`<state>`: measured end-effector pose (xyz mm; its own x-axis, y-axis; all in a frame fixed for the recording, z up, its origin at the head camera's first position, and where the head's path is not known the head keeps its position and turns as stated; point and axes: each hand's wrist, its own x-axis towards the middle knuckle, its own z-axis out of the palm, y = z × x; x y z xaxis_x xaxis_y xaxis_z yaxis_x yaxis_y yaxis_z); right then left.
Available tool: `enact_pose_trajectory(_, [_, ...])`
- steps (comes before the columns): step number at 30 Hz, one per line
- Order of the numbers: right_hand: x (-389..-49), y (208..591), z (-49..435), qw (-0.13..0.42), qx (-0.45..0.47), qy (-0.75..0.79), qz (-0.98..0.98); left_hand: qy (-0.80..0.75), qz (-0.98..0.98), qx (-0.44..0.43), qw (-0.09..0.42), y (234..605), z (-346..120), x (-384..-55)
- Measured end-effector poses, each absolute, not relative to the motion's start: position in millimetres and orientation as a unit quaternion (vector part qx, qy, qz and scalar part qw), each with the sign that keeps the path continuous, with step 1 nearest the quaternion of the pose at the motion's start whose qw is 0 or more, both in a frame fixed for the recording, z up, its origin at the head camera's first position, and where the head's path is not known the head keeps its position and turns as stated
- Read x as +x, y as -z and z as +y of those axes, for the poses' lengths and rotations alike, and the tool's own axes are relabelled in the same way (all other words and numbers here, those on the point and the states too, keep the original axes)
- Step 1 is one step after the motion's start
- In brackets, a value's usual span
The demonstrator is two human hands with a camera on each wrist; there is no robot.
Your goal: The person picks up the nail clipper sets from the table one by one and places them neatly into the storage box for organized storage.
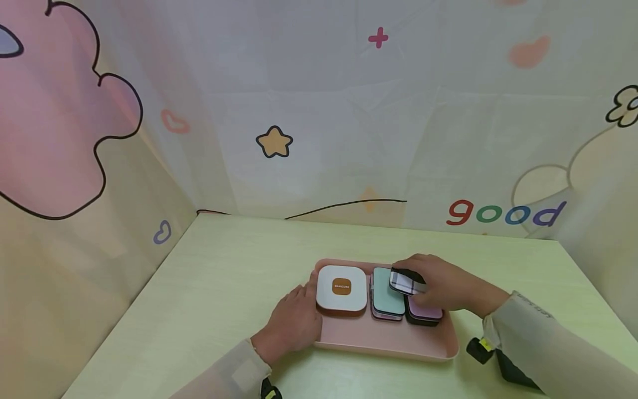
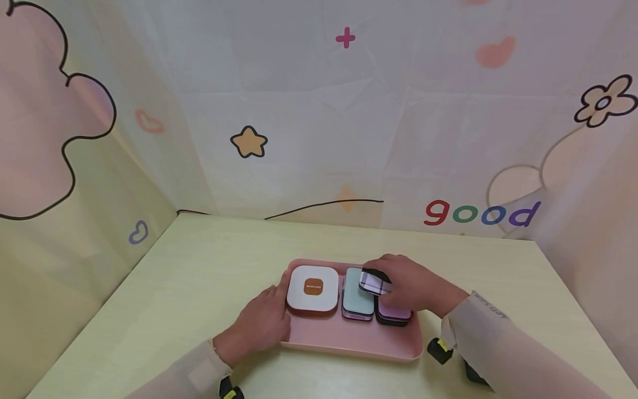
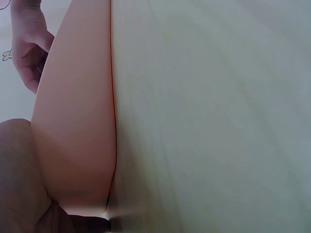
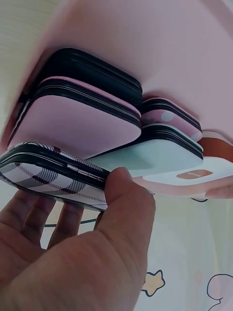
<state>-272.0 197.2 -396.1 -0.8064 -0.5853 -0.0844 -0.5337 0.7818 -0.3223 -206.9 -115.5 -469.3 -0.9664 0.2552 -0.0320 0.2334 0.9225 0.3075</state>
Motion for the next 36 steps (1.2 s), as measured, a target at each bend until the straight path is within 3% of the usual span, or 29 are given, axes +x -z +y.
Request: enact_pose_trajectory(36, [-277,414,186,0.123,-0.298,0.129,0.938,-0.153,0.979,0.128,0.036,471,-116,-207])
